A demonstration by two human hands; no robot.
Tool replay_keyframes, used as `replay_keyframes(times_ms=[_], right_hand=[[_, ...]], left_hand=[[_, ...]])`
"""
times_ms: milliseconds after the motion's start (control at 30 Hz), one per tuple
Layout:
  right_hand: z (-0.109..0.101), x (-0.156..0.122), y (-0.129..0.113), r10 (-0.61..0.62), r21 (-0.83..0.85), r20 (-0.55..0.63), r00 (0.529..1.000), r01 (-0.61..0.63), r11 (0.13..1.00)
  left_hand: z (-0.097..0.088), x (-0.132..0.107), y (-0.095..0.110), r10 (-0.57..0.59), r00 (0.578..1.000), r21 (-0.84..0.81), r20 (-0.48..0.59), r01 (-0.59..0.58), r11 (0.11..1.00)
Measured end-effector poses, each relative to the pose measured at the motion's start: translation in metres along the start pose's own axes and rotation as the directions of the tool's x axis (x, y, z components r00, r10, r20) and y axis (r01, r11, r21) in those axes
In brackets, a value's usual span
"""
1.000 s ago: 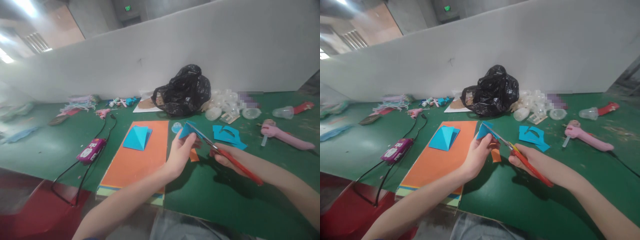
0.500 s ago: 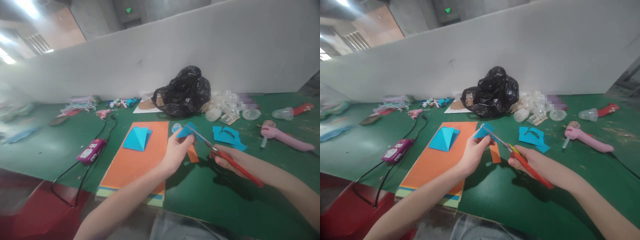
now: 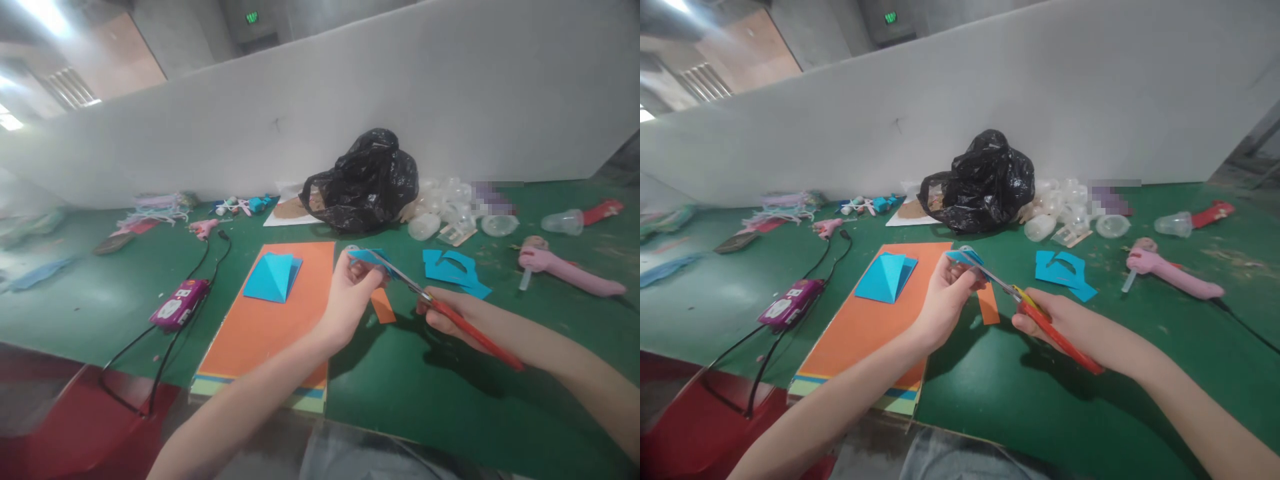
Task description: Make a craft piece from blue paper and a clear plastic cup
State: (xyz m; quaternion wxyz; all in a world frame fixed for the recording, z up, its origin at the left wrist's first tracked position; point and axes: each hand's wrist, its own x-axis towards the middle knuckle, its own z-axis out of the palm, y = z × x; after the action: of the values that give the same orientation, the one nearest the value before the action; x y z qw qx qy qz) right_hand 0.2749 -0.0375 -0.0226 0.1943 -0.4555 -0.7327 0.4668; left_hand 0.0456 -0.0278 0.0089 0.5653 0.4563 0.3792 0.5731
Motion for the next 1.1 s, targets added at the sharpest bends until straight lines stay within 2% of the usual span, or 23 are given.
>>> replay_keyframes(times_ms=[133,500,700,967,1100], right_hand=[[0.0,0.001,0.003,0.043,0.056,0.054,0.998,-0.046,0.997],[0.001,0.003,0.003,0.022,0.072,0.016,1.0,-0.023,0.997],[0.0,0.0,-0.009,0.063,0.07,0.005,0.998,-0.063,0.996],[0.001,0.0,-0.013,0.077,0.024,-0.006,0.997,-0.077,0.997],[0.002,0.001,-0.013,0.096,0.014,-0.068,0.993,-0.095,0.995]], left_hand=[[-0.001,-0.001,0.0,0.005,1.0,-0.003,0.009,-0.005,1.0],[0.002,-0.002,0.003,0.027,0.996,0.018,-0.09,-0.026,0.999],[0.002,-0.003,0.008,0.047,0.997,0.117,-0.06,-0.04,0.992],[-0.002,0.0,0.009,0.05,0.998,0.129,-0.044,-0.044,0.991],[-0.003,0.001,0.01,0.064,0.997,0.12,-0.031,-0.06,0.991]])
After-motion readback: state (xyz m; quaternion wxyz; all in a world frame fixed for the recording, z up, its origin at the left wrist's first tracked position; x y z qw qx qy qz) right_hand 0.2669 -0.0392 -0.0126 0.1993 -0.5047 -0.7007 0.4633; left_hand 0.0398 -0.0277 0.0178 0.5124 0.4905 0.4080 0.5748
